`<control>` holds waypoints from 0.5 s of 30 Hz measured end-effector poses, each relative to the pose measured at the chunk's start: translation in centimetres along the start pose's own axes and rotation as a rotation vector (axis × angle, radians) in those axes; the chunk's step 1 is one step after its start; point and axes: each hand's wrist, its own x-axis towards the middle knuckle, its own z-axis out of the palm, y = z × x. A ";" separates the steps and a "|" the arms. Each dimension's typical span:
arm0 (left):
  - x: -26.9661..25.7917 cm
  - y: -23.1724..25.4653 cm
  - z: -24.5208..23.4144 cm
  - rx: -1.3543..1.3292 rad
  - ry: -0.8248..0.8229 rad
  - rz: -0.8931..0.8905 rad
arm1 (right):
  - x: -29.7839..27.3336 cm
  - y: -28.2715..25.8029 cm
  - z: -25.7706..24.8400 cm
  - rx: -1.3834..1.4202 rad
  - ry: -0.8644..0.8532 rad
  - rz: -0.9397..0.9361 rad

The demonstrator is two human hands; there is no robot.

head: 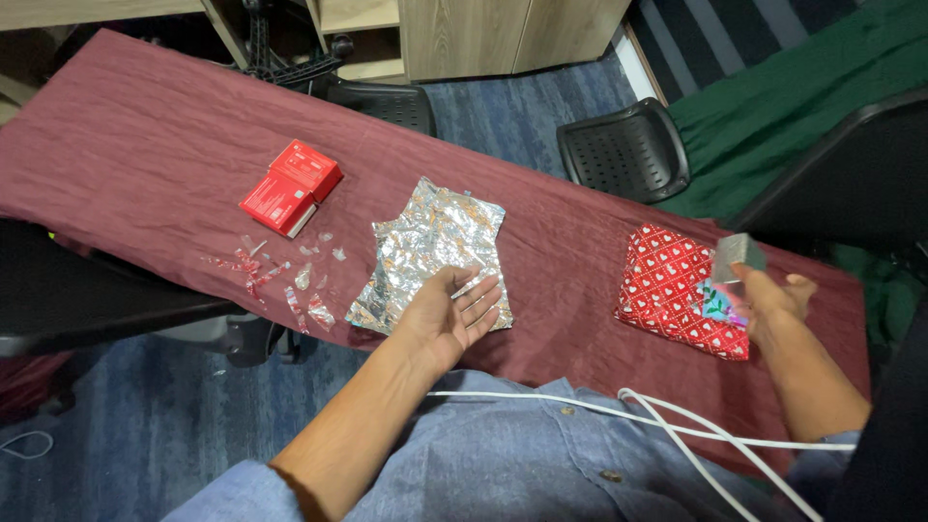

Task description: The person wraps small red boxes with silver foil and patterned paper. They fold the foil around each box, smooth the edges, and then wrap the boxes with patterned paper, securing the folds by hand.

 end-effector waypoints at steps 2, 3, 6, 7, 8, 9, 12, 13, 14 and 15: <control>0.1 0.0 0.0 0.001 0.000 -0.001 | 0.1 -0.2 -0.2 0.148 -0.003 0.007; 0.1 0.0 0.0 0.006 0.003 -0.001 | 0.2 -0.2 -0.2 0.223 -0.004 0.011; -0.2 0.1 -0.4 0.010 0.018 0.004 | 1.2 -0.4 0.8 0.238 -0.124 0.003; -0.3 0.1 -0.5 0.011 0.024 0.006 | 1.5 -0.2 1.1 0.201 -0.127 -0.097; -0.5 0.3 -0.6 0.014 0.023 0.009 | 1.7 0.1 1.4 0.164 -0.131 -0.195; -0.6 0.4 -0.7 0.018 0.022 0.011 | 1.7 0.4 1.7 0.128 -0.135 -0.293; -0.9 0.8 -0.8 0.019 0.036 0.017 | 2.3 0.3 1.3 -0.165 -0.198 -0.259; -0.9 0.9 -0.9 0.017 0.043 0.017 | 2.5 0.2 1.1 -0.203 -0.191 -0.233; -0.9 1.0 -0.9 0.019 0.050 0.018 | 2.5 -0.1 0.9 -0.242 -0.181 -0.208; -0.9 1.1 -0.8 0.021 0.058 0.020 | 2.3 -0.4 0.7 -0.281 -0.171 -0.182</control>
